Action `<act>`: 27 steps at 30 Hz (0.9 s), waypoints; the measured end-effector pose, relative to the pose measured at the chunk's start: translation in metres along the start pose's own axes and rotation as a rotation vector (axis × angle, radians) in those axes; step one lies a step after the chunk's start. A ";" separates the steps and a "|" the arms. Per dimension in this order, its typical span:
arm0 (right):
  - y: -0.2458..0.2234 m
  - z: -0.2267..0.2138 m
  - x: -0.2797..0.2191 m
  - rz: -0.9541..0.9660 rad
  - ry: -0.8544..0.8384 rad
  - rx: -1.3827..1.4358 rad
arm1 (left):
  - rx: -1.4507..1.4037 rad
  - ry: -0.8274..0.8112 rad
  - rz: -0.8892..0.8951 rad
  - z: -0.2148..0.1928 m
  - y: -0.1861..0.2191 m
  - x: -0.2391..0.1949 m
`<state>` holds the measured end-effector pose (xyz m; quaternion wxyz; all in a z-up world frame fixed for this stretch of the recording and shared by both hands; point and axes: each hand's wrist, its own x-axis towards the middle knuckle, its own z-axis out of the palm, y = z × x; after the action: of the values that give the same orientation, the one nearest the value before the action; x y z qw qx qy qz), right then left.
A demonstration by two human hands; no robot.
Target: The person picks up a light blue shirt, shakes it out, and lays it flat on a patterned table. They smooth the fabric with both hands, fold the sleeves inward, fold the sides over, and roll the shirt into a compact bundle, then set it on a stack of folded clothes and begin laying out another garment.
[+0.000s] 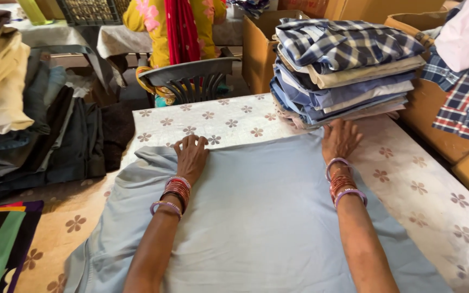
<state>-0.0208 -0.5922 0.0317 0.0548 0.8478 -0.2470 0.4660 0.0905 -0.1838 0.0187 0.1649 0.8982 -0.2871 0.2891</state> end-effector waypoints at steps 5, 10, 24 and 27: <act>-0.020 0.010 -0.013 0.112 -0.418 0.163 | -0.192 -0.003 0.214 0.004 0.030 -0.005; -0.050 0.021 -0.033 -0.158 -0.837 0.050 | -0.062 -0.500 0.288 0.008 0.077 -0.016; -0.028 0.004 -0.015 -0.184 -0.880 0.077 | 0.104 -0.641 -0.098 -0.002 0.022 0.009; -0.035 -0.021 -0.018 -0.214 -0.930 0.094 | 0.094 -0.625 -0.110 -0.001 0.020 0.005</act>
<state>-0.0283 -0.5484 0.0329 -0.0523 0.9886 -0.1354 0.0396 0.0812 -0.2004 0.0254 0.0426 0.9644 -0.2611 0.0025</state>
